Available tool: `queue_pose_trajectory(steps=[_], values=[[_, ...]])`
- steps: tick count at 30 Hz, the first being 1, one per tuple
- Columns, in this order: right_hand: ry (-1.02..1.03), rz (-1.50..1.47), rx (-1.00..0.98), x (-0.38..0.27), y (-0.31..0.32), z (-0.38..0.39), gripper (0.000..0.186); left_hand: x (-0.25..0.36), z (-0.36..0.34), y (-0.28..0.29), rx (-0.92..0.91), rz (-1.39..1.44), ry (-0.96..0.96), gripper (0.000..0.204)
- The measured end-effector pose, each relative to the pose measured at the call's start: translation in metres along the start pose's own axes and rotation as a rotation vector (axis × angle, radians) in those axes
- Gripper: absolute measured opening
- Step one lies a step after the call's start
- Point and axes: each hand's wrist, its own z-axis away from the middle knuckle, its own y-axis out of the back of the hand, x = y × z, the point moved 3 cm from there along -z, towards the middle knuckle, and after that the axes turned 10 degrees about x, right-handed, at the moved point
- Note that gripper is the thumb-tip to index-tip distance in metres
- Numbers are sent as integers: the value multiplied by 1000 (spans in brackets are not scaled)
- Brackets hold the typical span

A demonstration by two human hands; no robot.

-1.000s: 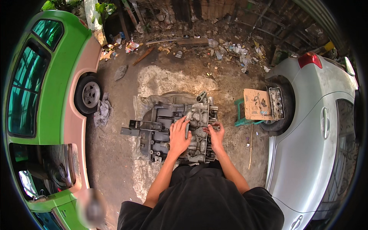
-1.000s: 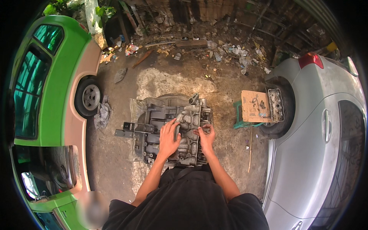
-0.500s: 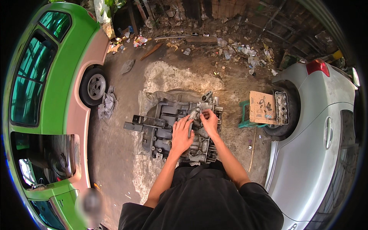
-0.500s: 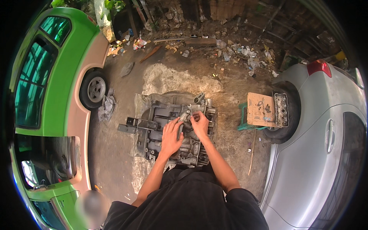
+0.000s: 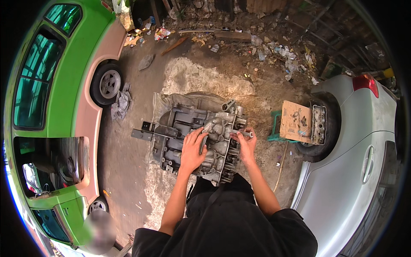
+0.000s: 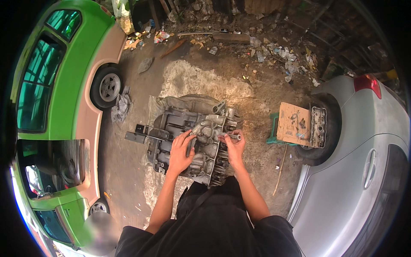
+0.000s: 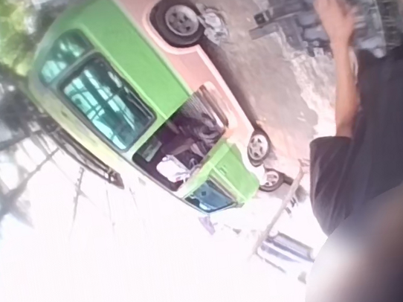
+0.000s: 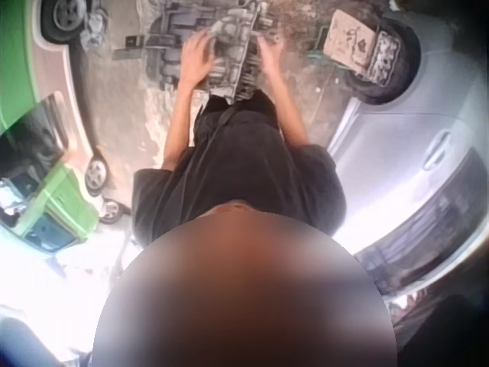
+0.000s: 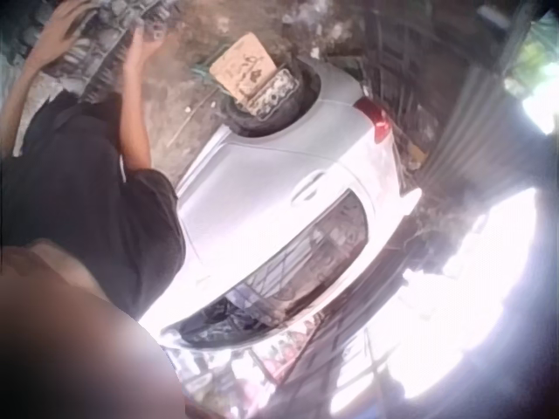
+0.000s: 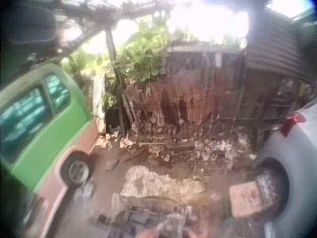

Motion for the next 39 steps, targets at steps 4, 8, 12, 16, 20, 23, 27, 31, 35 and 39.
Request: queue_pose_trajectory(steps=[4,8,12,16,20,23,27,31,35,39], values=[[-107,24,-75,6,15,25,14,5,1,-2,37,-19,41,49],[-149,43,-116,5,19,39,16,4,2,-2,49,-10,80,47],[-148,71,-129,4,15,41,17,5,3,-1,49,-5,90,45],[-142,66,-99,11,12,40,16,3,3,-1,47,-2,74,46],[-108,42,-40,22,8,46,15,0,7,-5,41,-9,62,44],[-54,40,-5,29,2,49,16,-5,5,-9,31,-8,48,44],[3,22,56,34,-4,57,17,-12,7,-9,5,39,28,44],[41,-6,134,34,-3,62,16,-17,7,-10,-46,47,20,44],[58,-28,146,39,-3,60,17,-20,8,-9,-62,48,-6,44],[30,-26,214,44,0,59,15,-24,8,-9,-81,49,-36,43]])
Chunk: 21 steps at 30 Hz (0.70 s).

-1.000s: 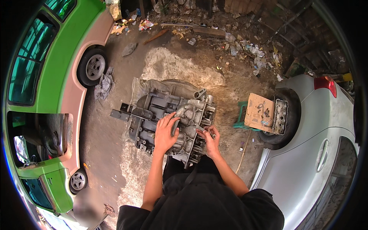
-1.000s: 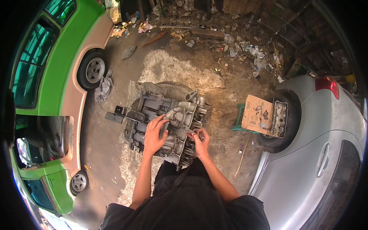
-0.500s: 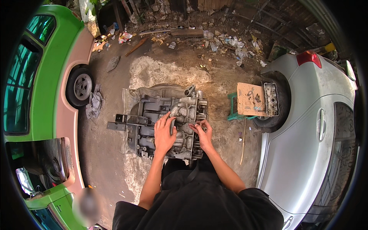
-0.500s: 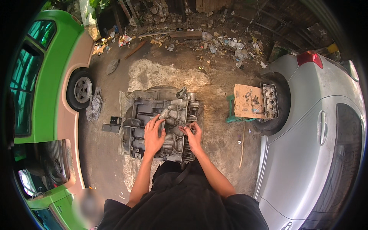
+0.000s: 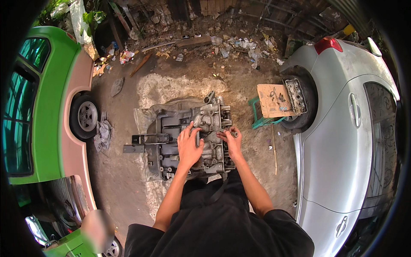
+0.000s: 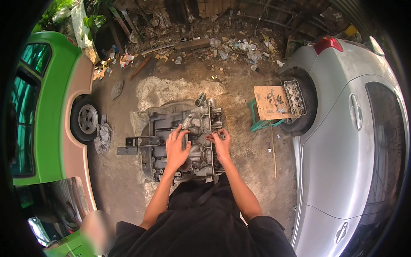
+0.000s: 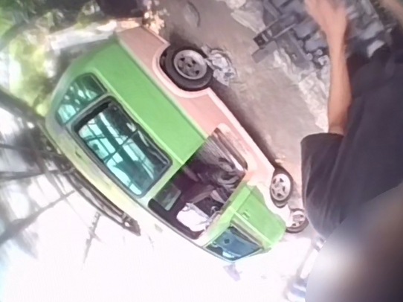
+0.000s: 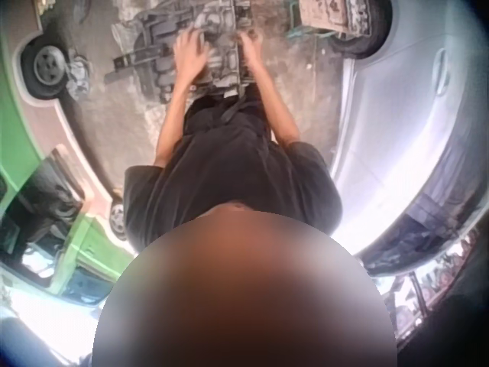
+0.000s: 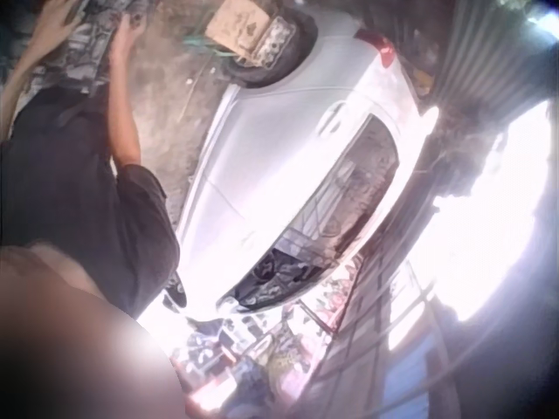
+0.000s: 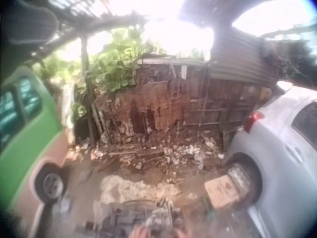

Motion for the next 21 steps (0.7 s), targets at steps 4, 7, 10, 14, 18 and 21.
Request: queue_pose_trajectory(steps=[4,7,10,14,18,21], values=[[4,-5,33,-3,-6,-1,14,-3,-2,4,-48,4,-13,42],[15,13,66,-7,-10,0,13,-3,-1,5,-37,1,-53,41],[47,45,32,-9,-11,1,13,-2,1,3,-12,-33,-125,40],[41,81,33,-7,-10,-2,15,-3,2,1,-17,-45,-153,36],[62,98,20,1,-10,-1,18,-3,0,2,-5,-4,-156,32],[50,37,33,11,-18,-4,21,-4,-1,2,2,-2,-157,30]])
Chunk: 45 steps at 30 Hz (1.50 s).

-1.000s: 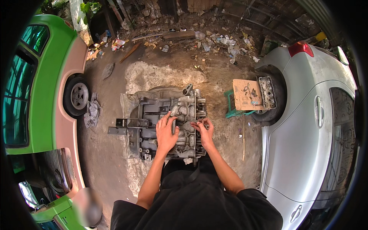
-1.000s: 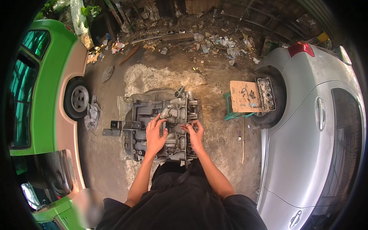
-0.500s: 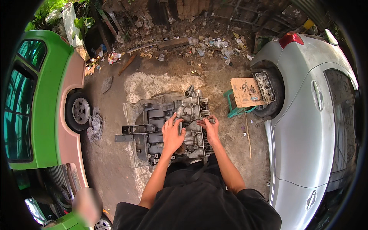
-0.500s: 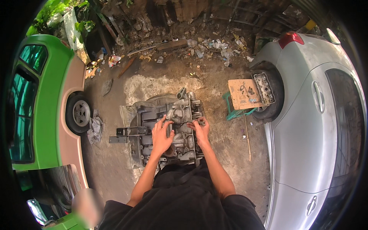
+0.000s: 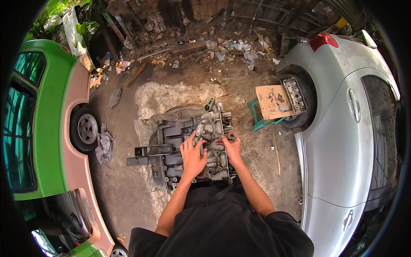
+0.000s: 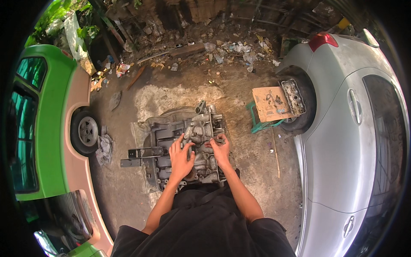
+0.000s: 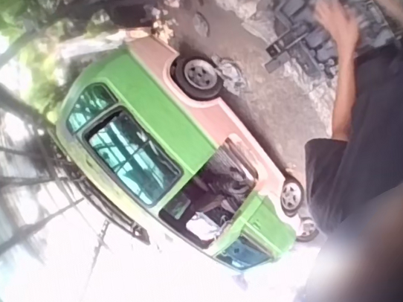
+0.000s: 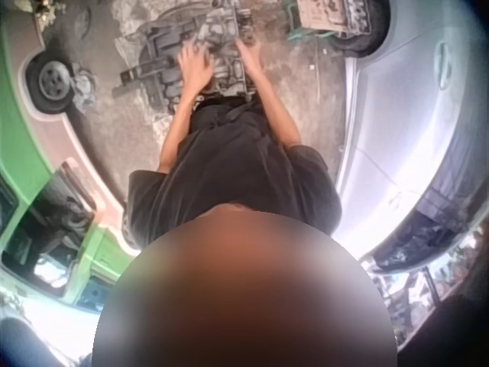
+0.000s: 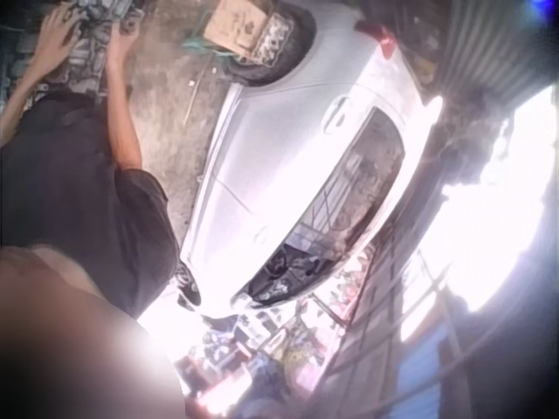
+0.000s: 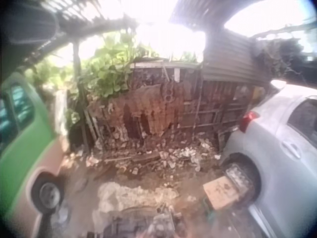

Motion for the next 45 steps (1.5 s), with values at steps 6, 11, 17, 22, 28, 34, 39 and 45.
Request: queue_pose_trajectory(steps=[6,11,17,22,28,34,39,45], values=[[134,174,89,-5,-16,-19,25,-2,-1,-2,-19,2,29,30],[311,775,9,-14,-46,-37,26,0,-1,-2,-35,-24,10,30],[323,694,-134,-15,-51,-48,25,0,-3,-3,-59,-37,11,31],[131,148,-38,-21,-36,-51,23,-1,-2,-3,-37,-41,4,31],[153,4,-18,-26,-11,-19,19,-2,-2,-3,-31,-24,12,29],[113,-31,-11,-16,3,7,19,-2,-1,-3,-22,-17,15,29],[117,-41,-18,-13,4,12,19,-3,-1,-3,-17,-8,8,28],[94,-15,-42,-8,6,16,20,-2,-2,-1,-23,1,13,28]])
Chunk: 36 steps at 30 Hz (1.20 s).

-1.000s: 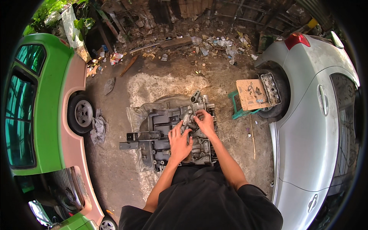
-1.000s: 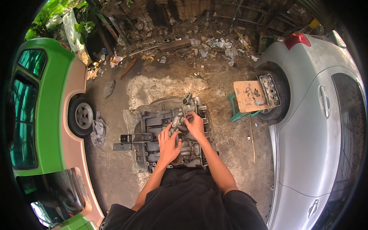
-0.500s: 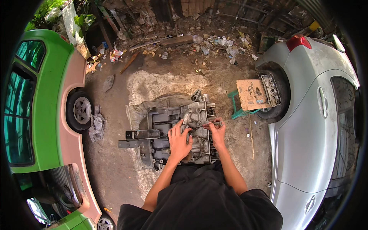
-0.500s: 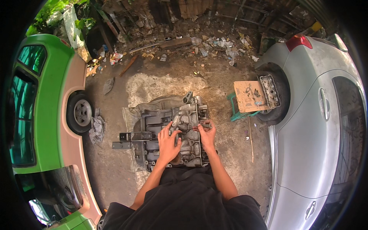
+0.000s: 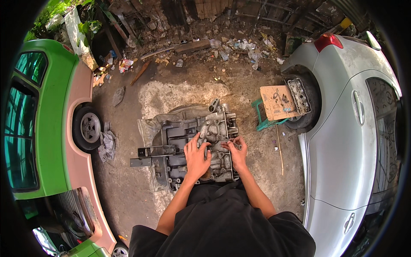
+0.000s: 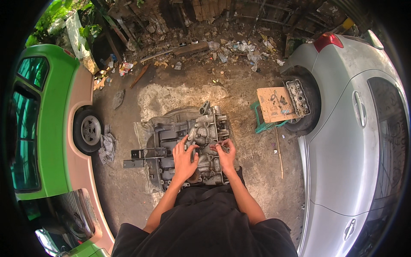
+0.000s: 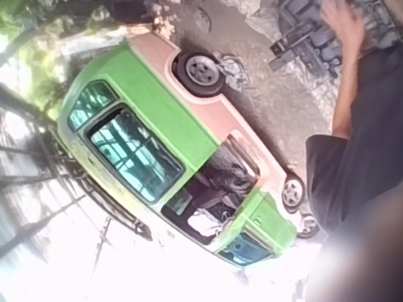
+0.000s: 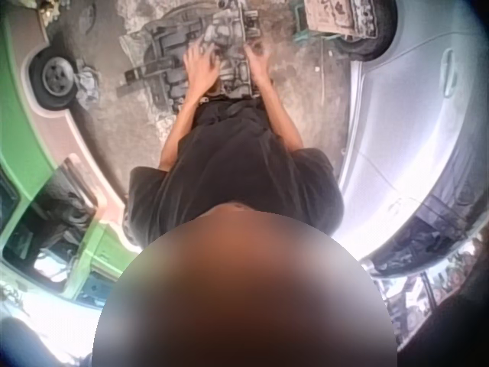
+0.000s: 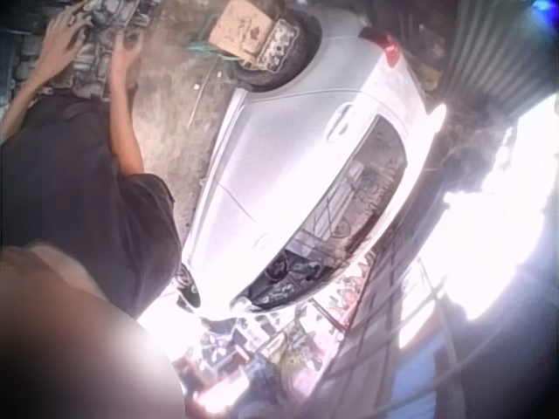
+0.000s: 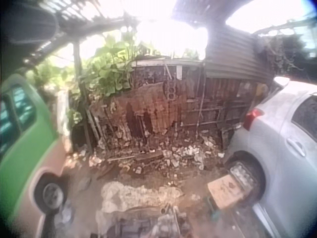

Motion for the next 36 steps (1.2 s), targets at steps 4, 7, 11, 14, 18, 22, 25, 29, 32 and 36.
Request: queue_pose_trajectory(steps=[4,7,11,14,18,22,25,29,32,36], values=[[18,45,5,3,-4,3,20,1,0,-1,-2,-1,10,29],[34,57,5,4,-7,4,20,1,-1,-1,-2,-1,11,29],[33,43,29,8,-12,3,23,0,0,-1,-2,-1,13,28],[-6,39,86,12,-15,-6,17,0,0,-2,2,5,15,28],[40,230,146,9,-21,-31,18,0,0,-2,8,12,19,27],[80,537,23,3,-36,-55,26,0,-1,-1,4,11,23,24],[192,836,-108,0,-48,-64,28,0,-1,-1,8,20,35,25],[170,778,-187,-2,-48,-71,26,-1,0,-2,8,29,45,26],[106,426,-104,-5,-47,-71,25,-2,-1,-1,17,39,45,26],[51,65,-16,-20,-40,-68,31,-1,0,-1,26,36,23,24]])
